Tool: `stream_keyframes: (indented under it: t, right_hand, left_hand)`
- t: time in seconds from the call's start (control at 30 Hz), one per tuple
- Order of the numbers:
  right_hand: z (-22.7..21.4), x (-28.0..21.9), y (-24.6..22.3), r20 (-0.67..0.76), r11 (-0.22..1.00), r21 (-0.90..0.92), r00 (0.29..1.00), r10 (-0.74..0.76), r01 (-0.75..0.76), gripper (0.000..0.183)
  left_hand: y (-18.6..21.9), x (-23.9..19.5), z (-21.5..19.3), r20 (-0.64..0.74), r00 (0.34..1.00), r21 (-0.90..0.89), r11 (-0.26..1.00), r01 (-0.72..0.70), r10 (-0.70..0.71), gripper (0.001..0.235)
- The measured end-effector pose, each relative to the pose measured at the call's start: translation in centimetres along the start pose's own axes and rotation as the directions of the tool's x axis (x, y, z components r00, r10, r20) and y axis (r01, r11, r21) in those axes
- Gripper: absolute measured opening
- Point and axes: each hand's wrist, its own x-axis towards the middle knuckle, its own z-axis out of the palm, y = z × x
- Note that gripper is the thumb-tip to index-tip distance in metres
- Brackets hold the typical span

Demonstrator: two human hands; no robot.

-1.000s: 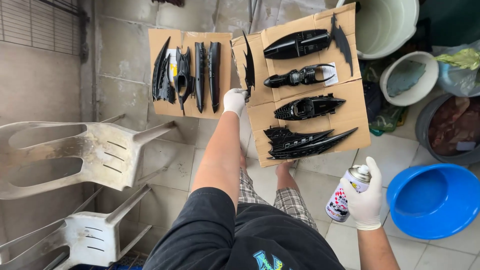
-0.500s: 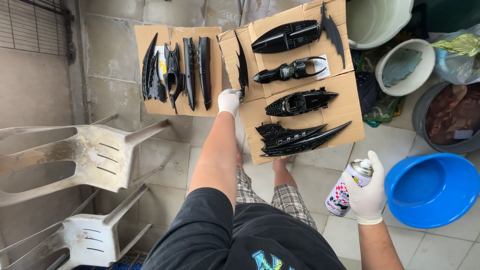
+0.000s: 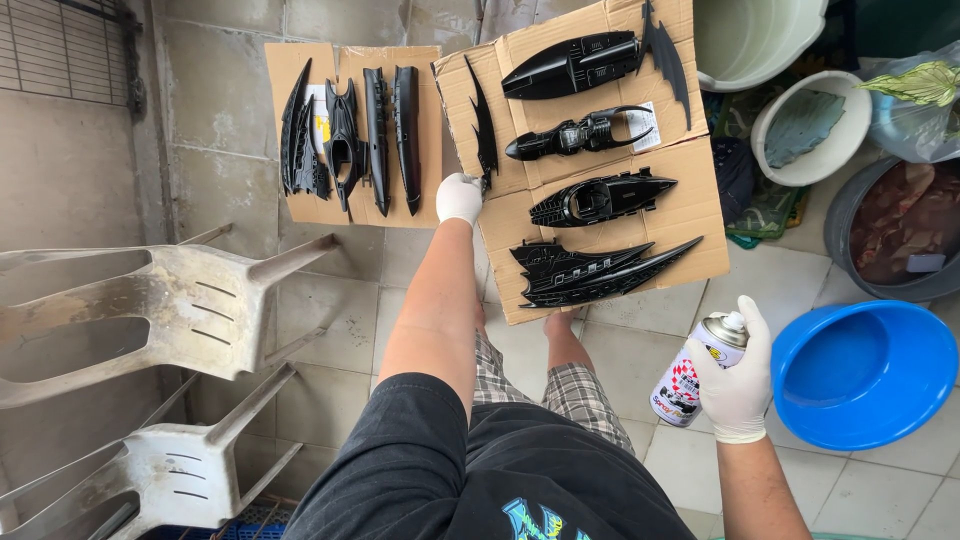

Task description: The person spray paints several black plastic parts using a spray can. They pick up each part, spray it on multiple sides, and place it back on a cardboard sheet. The parts include various shapes and sizes, and the person handles them one at a time.

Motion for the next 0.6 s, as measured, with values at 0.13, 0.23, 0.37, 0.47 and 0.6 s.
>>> stream_keyframes:
  t: [0.13,0.23,0.37,0.47,0.6]
  right_hand:
    - [-0.1,0.2,0.7,0.004,1.0,0.018,1.0,0.004,-0.004,0.085]
    - [-0.4,0.2,1.0,-0.01,0.999,0.033,1.0,0.015,-0.014,0.085]
    - [-0.5,0.5,1.8,-0.062,0.999,0.037,0.998,0.003,-0.001,0.085]
    - [-0.9,0.1,0.8,-0.107,0.998,0.053,0.994,0.035,-0.029,0.085]
    - [-1.9,0.1,1.1,-0.187,1.0,0.027,0.982,-0.006,0.011,0.082]
  left_hand:
    - [2.4,-2.8,-2.6,-0.06,0.998,0.217,0.976,-0.009,0.023,0.028]
    - [5.7,-7.4,-5.2,-0.107,0.992,0.124,0.991,-0.053,0.067,0.023]
    - [6.7,-13.5,-5.9,-0.128,0.869,0.0,0.876,-0.482,0.478,0.014]
    - [10.6,-21.2,-7.4,0.202,0.956,-0.021,0.977,-0.213,0.213,0.025]
    - [10.9,-20.6,-4.2,0.335,0.761,0.015,0.805,-0.593,0.555,0.033]
